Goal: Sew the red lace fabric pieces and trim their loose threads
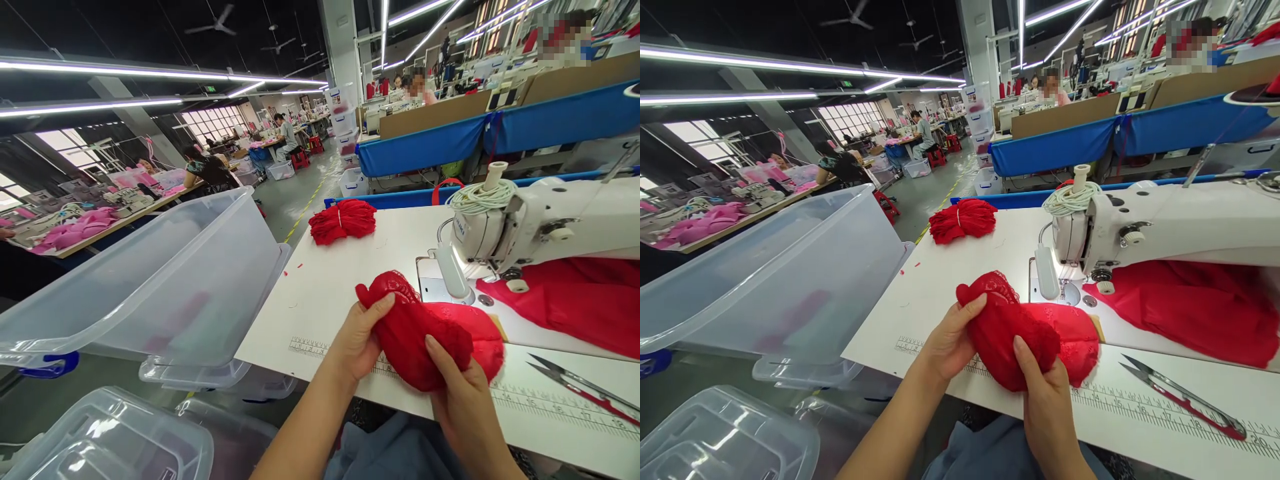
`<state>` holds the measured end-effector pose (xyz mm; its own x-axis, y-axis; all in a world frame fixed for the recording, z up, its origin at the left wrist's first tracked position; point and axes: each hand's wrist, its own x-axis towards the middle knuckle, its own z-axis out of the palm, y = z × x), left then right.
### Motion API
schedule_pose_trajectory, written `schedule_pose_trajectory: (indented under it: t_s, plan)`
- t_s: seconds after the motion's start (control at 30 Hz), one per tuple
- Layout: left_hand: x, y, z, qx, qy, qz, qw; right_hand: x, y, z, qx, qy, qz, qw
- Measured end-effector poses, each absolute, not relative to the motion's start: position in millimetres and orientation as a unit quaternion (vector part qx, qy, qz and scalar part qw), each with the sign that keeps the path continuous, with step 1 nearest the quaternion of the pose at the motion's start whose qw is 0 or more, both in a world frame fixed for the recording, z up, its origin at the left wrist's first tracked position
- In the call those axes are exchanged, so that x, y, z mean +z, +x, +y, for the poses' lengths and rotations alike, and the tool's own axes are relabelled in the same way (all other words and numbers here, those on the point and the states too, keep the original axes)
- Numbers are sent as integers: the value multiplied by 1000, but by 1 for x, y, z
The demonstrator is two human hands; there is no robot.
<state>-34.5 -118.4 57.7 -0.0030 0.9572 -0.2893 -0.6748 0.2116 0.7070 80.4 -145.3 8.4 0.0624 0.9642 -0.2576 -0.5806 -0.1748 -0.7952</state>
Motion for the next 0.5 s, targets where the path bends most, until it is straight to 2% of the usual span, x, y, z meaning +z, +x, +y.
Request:
schedule_pose_trajectory:
  t_s: [0.17, 0.33, 0.5]
  plan:
    - [55, -47, -108, 632, 87, 379, 671, 1, 84, -149, 617, -414, -272, 611]
    - [59, -46, -101, 640, 4, 386, 664, 3, 84, -157, 644, -409, -268, 588]
    - [59, -52, -87, 648, -93, 429, 622, -23, 84, -184, 615, -431, -321, 577]
